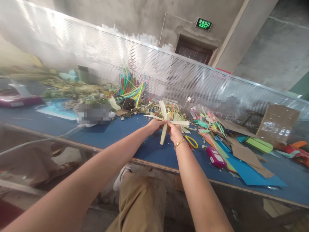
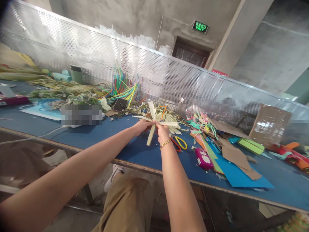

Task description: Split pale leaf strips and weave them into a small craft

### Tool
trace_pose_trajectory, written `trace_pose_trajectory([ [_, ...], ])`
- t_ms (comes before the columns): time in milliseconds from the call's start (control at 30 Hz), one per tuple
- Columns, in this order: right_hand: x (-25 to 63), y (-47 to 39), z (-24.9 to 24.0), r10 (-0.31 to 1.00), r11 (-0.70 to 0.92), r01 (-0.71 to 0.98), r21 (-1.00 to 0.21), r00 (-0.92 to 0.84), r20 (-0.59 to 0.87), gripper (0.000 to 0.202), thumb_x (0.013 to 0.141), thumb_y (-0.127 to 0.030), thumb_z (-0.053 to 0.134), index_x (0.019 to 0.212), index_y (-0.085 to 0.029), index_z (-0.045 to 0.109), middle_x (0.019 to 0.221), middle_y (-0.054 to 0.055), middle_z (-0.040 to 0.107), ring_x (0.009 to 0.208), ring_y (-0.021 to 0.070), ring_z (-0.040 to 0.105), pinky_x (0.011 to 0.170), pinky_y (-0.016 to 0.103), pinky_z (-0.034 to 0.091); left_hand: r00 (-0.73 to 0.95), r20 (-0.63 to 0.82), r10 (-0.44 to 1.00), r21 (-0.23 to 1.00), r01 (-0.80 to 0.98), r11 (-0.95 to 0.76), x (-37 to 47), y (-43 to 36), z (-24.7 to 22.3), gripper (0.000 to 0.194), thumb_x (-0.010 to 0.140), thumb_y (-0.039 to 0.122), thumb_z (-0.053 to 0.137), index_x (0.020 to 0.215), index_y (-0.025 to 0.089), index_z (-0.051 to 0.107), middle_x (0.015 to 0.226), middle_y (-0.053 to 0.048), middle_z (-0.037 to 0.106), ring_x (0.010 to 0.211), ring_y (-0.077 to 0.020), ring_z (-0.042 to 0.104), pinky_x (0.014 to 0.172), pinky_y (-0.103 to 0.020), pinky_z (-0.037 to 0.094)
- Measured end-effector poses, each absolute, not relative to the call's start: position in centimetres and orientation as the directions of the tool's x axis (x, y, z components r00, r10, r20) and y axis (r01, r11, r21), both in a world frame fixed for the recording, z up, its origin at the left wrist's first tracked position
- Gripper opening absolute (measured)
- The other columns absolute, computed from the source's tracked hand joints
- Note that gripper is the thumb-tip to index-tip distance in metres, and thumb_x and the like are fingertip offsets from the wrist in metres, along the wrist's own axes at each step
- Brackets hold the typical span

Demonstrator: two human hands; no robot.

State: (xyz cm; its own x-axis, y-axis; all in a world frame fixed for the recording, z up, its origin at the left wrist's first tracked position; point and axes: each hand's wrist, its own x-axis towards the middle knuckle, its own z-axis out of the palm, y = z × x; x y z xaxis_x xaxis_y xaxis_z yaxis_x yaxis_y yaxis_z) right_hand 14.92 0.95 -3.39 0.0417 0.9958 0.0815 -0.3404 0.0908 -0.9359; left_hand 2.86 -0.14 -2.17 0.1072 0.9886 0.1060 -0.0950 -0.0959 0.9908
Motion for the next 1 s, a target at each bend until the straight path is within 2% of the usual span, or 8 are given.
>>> trace_pose_trajectory([
  [133,14.9,0.8,-3.1,0.995,0.086,-0.314,-0.946,0.070,0.067,0.011,0.067,-0.022,0.068,0.075,-0.017,0.064,0.051,-0.004,0.059,0.044,0.0100,0.052,0.044,0.021,0.041,0.150,0.109,0.983,0.990,-0.110,-0.093,2.9,0.0,-2.4,0.025,0.074,0.038,0.067,0.076,0.013,0.068,0.071,-0.008,0.068,0.049,-0.0086,0.050,0.042,-0.019,0.022],
  [267,14.9,0.4,-2.7,0.990,0.080,-0.284,-0.956,0.137,0.043,0.012,0.066,-0.023,0.071,0.069,-0.017,0.061,0.044,-0.007,0.050,0.038,0.0058,0.040,0.036,0.017,0.034,0.112,0.132,0.985,0.984,-0.134,-0.116,2.8,0.4,-2.5,0.025,0.072,0.036,0.069,0.073,0.011,0.068,0.069,-0.008,0.068,0.045,-0.0056,0.042,0.041,-0.019,0.022],
  [367,14.9,0.2,-2.4,0.990,0.078,-0.297,-0.952,0.138,0.039,0.015,0.065,-0.024,0.073,0.071,-0.017,0.061,0.046,-0.007,0.052,0.040,0.0060,0.044,0.036,0.016,0.035,0.059,0.124,0.991,0.982,-0.151,-0.114,2.8,0.6,-2.5,0.021,0.071,0.031,0.071,0.070,0.010,0.067,0.068,-0.007,0.068,0.045,-0.0051,0.041,0.041,-0.020,0.024],
  [567,14.9,-0.1,-2.2,0.991,0.062,-0.340,-0.939,0.131,0.019,0.009,0.069,-0.020,0.069,0.071,-0.017,0.061,0.051,-0.005,0.059,0.045,0.0078,0.052,0.038,0.016,0.040,-0.050,0.131,0.990,0.967,-0.213,-0.138,2.8,0.3,-2.0,0.015,0.065,0.021,0.075,0.063,0.013,0.063,0.059,-0.002,0.063,0.050,-0.0073,0.050,0.046,-0.019,0.033],
  [767,14.9,-0.2,-2.1,0.990,0.068,-0.357,-0.932,0.139,0.019,0.007,0.072,-0.020,0.067,0.071,-0.017,0.061,0.058,-0.003,0.064,0.047,0.0076,0.054,0.037,0.016,0.041,-0.013,0.111,0.994,0.952,-0.287,-0.110,2.8,0.1,-1.8,0.015,0.061,0.018,0.077,0.062,0.014,0.063,0.057,-0.001,0.062,0.051,-0.0085,0.052,0.049,-0.021,0.038],
  [1000,14.8,-0.4,-2.1,0.990,0.062,-0.375,-0.925,0.140,0.010,0.006,0.075,-0.019,0.065,0.072,-0.016,0.060,0.058,-0.004,0.062,0.046,0.0063,0.052,0.038,0.015,0.042,-0.003,0.218,0.976,0.934,-0.290,-0.209,2.2,0.8,-2.5,0.023,0.057,0.024,0.078,0.058,0.013,0.058,0.052,0.000,0.056,0.047,-0.0081,0.047,0.047,-0.022,0.035],
])
